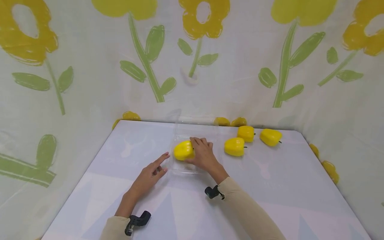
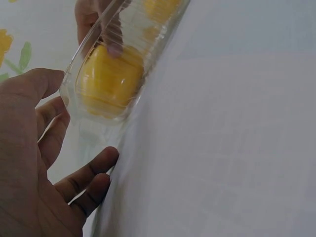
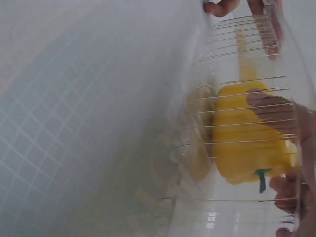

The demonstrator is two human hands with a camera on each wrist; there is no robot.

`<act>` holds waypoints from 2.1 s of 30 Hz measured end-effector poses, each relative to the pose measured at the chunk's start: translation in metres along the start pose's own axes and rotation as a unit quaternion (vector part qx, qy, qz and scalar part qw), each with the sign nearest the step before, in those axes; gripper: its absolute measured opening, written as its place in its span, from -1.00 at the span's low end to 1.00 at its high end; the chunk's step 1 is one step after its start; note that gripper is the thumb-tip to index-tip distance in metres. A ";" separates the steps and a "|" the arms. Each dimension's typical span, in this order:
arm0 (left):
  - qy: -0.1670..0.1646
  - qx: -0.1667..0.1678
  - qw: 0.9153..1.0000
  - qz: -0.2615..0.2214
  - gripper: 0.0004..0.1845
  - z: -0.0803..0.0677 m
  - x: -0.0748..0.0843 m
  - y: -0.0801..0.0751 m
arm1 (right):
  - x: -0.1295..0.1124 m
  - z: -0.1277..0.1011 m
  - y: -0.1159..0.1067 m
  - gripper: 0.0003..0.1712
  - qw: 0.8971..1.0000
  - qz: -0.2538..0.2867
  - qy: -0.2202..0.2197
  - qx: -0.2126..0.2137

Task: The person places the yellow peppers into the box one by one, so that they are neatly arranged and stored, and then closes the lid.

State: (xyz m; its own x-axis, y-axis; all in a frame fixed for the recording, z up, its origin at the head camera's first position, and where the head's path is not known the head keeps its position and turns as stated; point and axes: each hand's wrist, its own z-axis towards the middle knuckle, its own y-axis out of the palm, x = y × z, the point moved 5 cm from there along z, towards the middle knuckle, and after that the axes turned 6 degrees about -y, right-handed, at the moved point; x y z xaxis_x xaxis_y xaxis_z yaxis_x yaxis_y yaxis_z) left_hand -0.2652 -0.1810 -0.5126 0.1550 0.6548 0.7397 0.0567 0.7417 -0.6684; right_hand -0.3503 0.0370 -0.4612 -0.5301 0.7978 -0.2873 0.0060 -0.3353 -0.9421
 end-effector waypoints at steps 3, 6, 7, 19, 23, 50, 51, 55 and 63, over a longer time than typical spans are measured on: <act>0.001 -0.003 1.000 -0.001 -0.39 0.000 0.001 0.000 | 0.001 -0.004 -0.007 0.14 1.000 0.017 0.000 0.002; 0.001 -0.003 1.000 -0.006 -0.39 0.000 0.000 -0.001 | 0.005 -0.009 -0.018 0.09 0.999 0.027 -0.006 0.020; 0.003 -0.001 1.000 -0.006 -0.39 0.000 0.001 -0.001 | 0.008 -0.011 -0.022 0.07 0.999 0.029 -0.007 0.029; 0.000 0.009 1.000 0.000 -0.39 -0.001 -0.001 0.004 | 0.054 -0.046 -0.066 -0.11 0.991 0.035 -0.004 0.131; -0.001 0.010 1.000 -0.002 -0.40 -0.001 -0.002 0.005 | 0.069 -0.056 -0.074 -0.14 0.988 0.047 0.003 0.145; 0.007 0.021 1.000 0.006 -0.39 -0.001 0.001 0.006 | 0.148 -0.082 -0.072 0.04 0.993 0.005 0.101 0.066; 0.009 0.021 1.000 0.006 -0.39 -0.001 0.001 0.006 | 0.149 -0.083 -0.071 0.03 0.992 0.006 0.102 0.067; 0.015 0.018 1.000 0.001 -0.40 -0.003 -0.001 0.007 | 0.153 -0.088 -0.066 0.02 0.993 0.010 0.105 0.061; 0.022 0.015 1.000 -0.002 -0.40 -0.002 -0.001 0.007 | 0.158 -0.088 -0.067 -0.01 0.993 0.001 0.101 0.060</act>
State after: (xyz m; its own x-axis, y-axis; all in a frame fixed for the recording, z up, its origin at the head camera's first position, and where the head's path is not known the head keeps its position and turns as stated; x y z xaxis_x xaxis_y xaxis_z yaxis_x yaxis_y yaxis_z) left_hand -0.2632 -0.1770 -0.5183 0.1974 0.6451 0.7381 0.0285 0.7489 -0.6621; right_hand -0.3595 0.2292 -0.4591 -0.3483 0.8775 -0.3297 -0.1002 -0.3845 -0.9177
